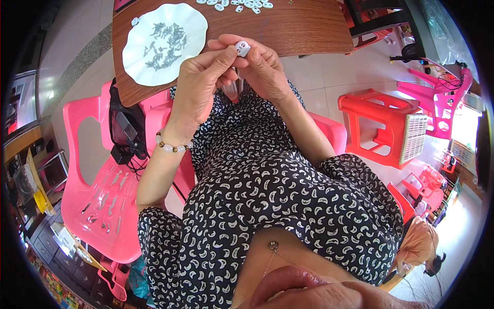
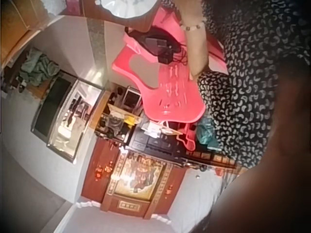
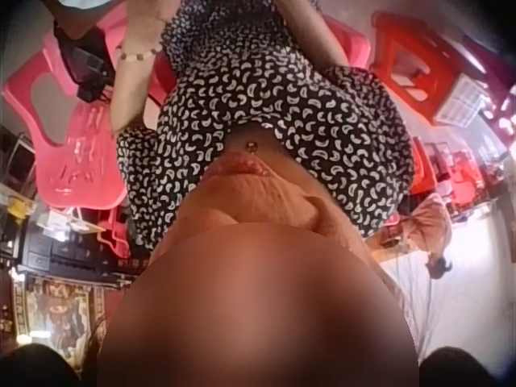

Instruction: Sorting small white circular components and placing them into a small transparent plastic bag.

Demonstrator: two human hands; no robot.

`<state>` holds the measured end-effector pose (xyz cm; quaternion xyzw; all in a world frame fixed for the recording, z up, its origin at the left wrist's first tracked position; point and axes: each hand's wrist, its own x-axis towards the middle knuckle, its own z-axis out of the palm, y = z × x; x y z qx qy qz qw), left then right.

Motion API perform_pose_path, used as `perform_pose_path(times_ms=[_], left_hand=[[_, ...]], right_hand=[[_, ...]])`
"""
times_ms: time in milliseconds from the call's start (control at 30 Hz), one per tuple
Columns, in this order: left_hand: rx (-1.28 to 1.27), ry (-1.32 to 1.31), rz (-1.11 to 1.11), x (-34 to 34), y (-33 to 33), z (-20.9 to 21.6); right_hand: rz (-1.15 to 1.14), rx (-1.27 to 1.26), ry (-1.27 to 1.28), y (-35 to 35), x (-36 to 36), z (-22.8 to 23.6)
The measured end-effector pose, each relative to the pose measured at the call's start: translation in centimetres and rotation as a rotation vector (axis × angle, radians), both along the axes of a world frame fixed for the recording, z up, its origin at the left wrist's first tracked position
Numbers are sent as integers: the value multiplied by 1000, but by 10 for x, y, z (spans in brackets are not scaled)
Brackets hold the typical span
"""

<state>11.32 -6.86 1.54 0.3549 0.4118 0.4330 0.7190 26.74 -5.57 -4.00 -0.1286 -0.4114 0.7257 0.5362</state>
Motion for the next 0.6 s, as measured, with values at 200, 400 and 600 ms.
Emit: perform_pose_path(times_ms=[200,400,600], left_hand=[[-41,-26,-3,-1,2,-2],[-71,-30,-16,-3,7,1],[-87,21,78,-28,8,1]], right_hand=[[3,-16,-2,1,0,2],[-209,-12,-137,12,0,21],[-523,221,-756,87,31,100]])
